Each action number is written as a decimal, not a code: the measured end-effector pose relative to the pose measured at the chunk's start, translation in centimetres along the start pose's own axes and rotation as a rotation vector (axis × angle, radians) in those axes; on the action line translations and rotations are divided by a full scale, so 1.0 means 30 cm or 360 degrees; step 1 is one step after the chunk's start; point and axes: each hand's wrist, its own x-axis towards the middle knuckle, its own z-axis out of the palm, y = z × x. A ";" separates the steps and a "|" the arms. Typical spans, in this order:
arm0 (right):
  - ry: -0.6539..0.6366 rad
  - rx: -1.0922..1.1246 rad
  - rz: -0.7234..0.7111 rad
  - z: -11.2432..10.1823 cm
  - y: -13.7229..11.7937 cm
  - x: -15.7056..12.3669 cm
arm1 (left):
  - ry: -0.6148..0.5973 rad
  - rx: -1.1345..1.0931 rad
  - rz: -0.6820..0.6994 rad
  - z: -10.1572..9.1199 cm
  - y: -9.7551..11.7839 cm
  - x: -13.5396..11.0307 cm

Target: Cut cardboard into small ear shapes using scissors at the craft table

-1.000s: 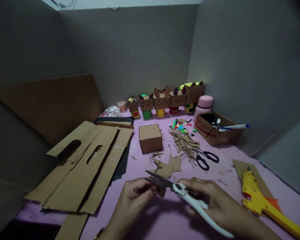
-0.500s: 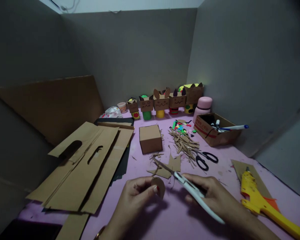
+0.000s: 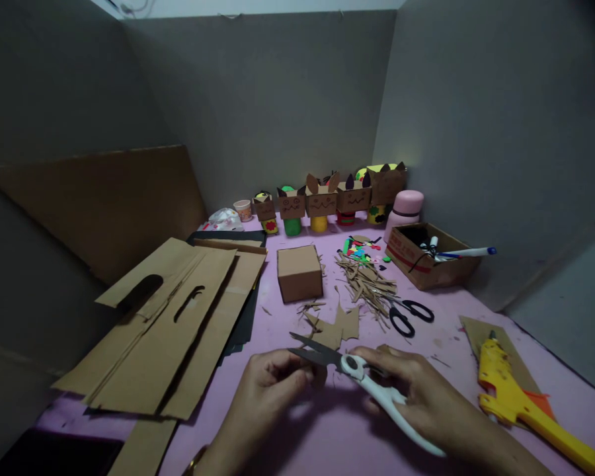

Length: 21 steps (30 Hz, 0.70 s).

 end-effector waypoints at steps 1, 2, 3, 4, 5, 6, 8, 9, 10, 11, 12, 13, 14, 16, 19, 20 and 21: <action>0.0006 -0.0032 -0.0004 -0.001 0.004 -0.001 | 0.0000 0.0013 0.0004 0.000 0.001 0.001; 0.0011 -0.0069 -0.0007 -0.003 0.008 -0.002 | -0.0004 0.0025 0.0011 0.000 0.002 0.002; 0.0019 -0.0109 -0.0009 -0.004 0.012 -0.003 | -0.0002 0.0034 0.0016 0.000 0.003 0.003; 0.0027 -0.0146 -0.0013 -0.005 0.015 -0.004 | -0.0002 0.0039 0.0016 0.000 0.003 0.004; 0.0039 -0.0179 -0.0013 -0.005 0.018 -0.006 | -0.0003 0.0045 0.0013 0.000 0.003 0.005; 0.0047 -0.0208 -0.0011 -0.005 0.021 -0.007 | -0.0003 0.0051 0.0006 0.000 0.002 0.006; 0.0060 -0.0256 -0.0007 -0.005 0.027 -0.009 | -0.0013 0.0061 -0.0006 -0.001 0.001 0.006; 0.0065 -0.0274 -0.0009 -0.004 0.030 -0.010 | -0.0015 0.0065 -0.0011 -0.002 0.000 0.005; 0.0070 -0.0287 -0.0019 -0.004 0.033 -0.011 | -0.0024 0.0067 -0.0012 -0.002 -0.001 0.005; 0.0084 -0.0294 -0.0035 -0.003 0.036 -0.012 | -0.0026 0.0067 -0.0012 -0.003 -0.002 0.004; 0.0099 -0.0296 -0.0057 -0.002 0.039 -0.012 | -0.0033 0.0062 -0.0013 -0.004 -0.003 0.003; 0.0118 -0.0297 -0.0080 -0.001 0.042 -0.013 | -0.0040 0.0050 -0.0015 -0.004 -0.004 0.002; 0.0136 -0.0300 -0.0100 0.000 0.045 -0.014 | -0.0049 0.0029 -0.0014 -0.004 -0.005 0.001; 0.0170 -0.0320 -0.0123 0.003 0.051 -0.016 | -0.0070 -0.0014 -0.0020 -0.004 -0.005 0.000; 0.0199 -0.0344 -0.0138 0.007 0.055 -0.018 | -0.0065 -0.0042 -0.0037 -0.004 -0.005 0.000; 0.0207 -0.0344 -0.0143 0.007 0.056 -0.018 | -0.0061 -0.0037 -0.0044 -0.003 -0.004 0.000; 0.0213 -0.0339 -0.0147 0.006 0.055 -0.018 | -0.0060 -0.0031 -0.0047 -0.003 -0.003 0.001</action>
